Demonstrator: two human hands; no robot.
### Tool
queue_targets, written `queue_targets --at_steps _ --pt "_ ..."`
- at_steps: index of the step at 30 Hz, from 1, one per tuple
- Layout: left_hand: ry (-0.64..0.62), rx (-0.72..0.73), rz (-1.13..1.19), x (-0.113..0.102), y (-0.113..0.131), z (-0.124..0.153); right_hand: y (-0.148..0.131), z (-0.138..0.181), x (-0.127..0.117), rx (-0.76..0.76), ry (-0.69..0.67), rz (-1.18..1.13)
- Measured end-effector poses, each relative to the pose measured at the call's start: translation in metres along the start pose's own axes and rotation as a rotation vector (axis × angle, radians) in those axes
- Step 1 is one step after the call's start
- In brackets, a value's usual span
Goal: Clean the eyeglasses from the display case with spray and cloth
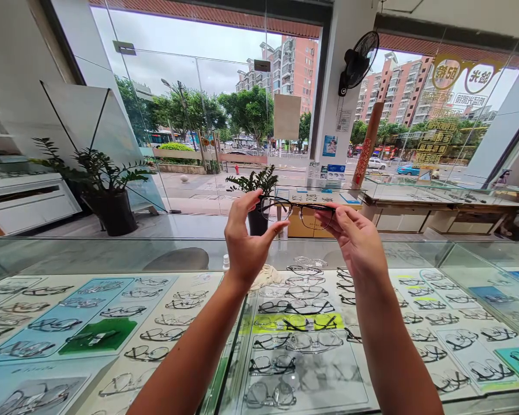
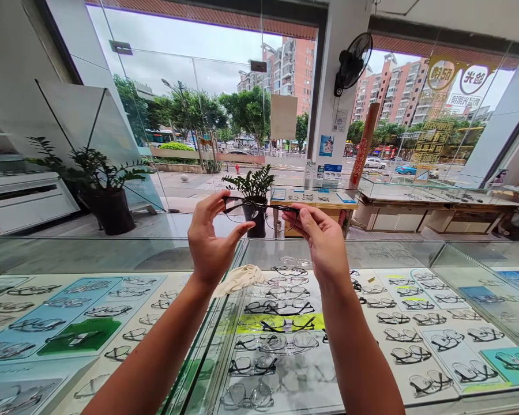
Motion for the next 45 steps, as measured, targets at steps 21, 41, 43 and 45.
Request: queue_targets --at_steps 21,41,43,45 --pt "-0.514 0.059 0.025 -0.013 0.033 -0.017 0.001 0.001 0.002 -0.187 -0.202 0.724" --pt "-0.227 -0.33 0.168 -0.007 0.032 -0.01 0.024 -0.011 -0.002 0.001 -0.096 0.37" --pt "-0.354 -0.421 0.199 -0.001 0.038 -0.006 0.024 -0.009 -0.001 -0.06 -0.074 0.421" --pt "-0.459 -0.499 0.256 0.004 0.04 -0.002 0.023 -0.006 0.003 -0.12 -0.065 0.481"
Point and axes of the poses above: each hand's wrist, its own z-axis away from the middle knuckle, its own x-axis out of the palm, y = z × x, the point moved 3 cm from there along -z, towards the middle knuckle, and after that the axes turned 6 degrees about x, right-handed, at the moved point
